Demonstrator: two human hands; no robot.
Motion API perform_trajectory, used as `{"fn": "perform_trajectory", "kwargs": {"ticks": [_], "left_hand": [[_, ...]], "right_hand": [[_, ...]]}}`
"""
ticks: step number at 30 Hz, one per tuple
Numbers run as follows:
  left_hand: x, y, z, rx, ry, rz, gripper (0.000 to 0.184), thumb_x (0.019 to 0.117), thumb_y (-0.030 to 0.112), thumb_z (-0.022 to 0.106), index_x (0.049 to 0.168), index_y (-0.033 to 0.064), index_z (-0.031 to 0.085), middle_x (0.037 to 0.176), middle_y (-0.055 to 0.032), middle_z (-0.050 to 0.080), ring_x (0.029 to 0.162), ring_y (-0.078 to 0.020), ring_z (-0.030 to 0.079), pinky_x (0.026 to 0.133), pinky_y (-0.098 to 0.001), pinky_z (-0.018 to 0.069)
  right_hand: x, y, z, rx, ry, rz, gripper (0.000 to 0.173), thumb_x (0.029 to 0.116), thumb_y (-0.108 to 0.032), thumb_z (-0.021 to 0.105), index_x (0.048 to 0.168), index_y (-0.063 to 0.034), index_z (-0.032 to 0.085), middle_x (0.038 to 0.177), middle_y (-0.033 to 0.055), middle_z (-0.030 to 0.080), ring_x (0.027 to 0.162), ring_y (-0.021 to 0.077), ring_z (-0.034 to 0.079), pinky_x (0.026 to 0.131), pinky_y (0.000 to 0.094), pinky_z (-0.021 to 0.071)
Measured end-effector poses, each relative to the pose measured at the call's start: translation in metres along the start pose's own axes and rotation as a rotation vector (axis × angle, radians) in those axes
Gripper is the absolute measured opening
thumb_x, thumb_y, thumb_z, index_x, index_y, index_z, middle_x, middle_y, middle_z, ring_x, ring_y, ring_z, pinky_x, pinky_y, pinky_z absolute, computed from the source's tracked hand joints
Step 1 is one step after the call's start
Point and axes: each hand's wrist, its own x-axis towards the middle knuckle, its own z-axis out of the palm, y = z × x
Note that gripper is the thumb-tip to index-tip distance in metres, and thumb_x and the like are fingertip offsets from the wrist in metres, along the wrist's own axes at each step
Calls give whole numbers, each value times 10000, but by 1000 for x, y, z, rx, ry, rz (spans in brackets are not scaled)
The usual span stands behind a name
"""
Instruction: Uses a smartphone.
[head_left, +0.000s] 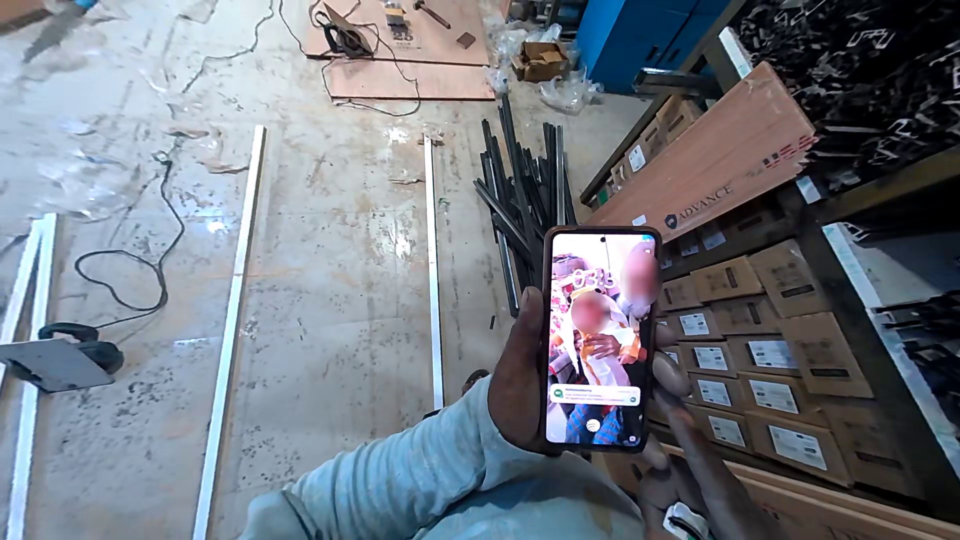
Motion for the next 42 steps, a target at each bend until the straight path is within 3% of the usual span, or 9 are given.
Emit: {"fn": "perform_trajectory", "kwargs": {"ticks": [12, 18, 24, 36, 42], "left_hand": [[1, -2, -2, -55, -29, -5, 563, 985, 669, 480, 1301, 233, 648, 1166, -8, 718, 1101, -122, 687, 941, -356, 580], [3, -2, -1, -76, -17, 4, 570, 991, 660, 472, 1301, 217, 654, 1171, -17, 719, 1107, -130, 688, 949, -362, 580], [4, -4, -3, -100, -30, -2, 582, 995, 648, 478, 1325, 194, 636, 1206, -41, 707, 1142, -158, 676, 973, -390, 570], [6, -3, -6, -19, -35, -18, 597, 980, 702, 445, 1308, 245, 643, 1170, -5, 718, 1102, -118, 687, 941, -356, 582], [7, -3, -6, -49, -43, -29, 598, 981, 694, 455, 1321, 238, 637, 1187, -10, 714, 1115, -128, 684, 949, -366, 579]], "right_hand": [[-1, 0, -3, -11, -17, 23, 719, 1038, -512, 508, 1605, -121, 301, 961, 116, 653, 688, 98, 584, 613, 248, 528], [0, 1, -4, 21, -25, 24, 706, 1047, -484, 509, 1616, -138, 278, 1076, 125, 649, 713, 85, 592, 631, 236, 536], [0, 2, -4, -1, -19, 27, 715, 1042, -505, 505, 1618, -149, 278, 1052, 119, 663, 701, 89, 598, 620, 244, 539], [2, 4, -4, -4, -29, 25, 716, 1043, -505, 496, 1616, -139, 273, 979, 112, 643, 664, 100, 576, 582, 253, 525], [3, 3, -4, -7, -20, 32, 714, 1044, -509, 491, 1614, -133, 281, 1015, 132, 652, 683, 110, 588, 601, 264, 531]]}}
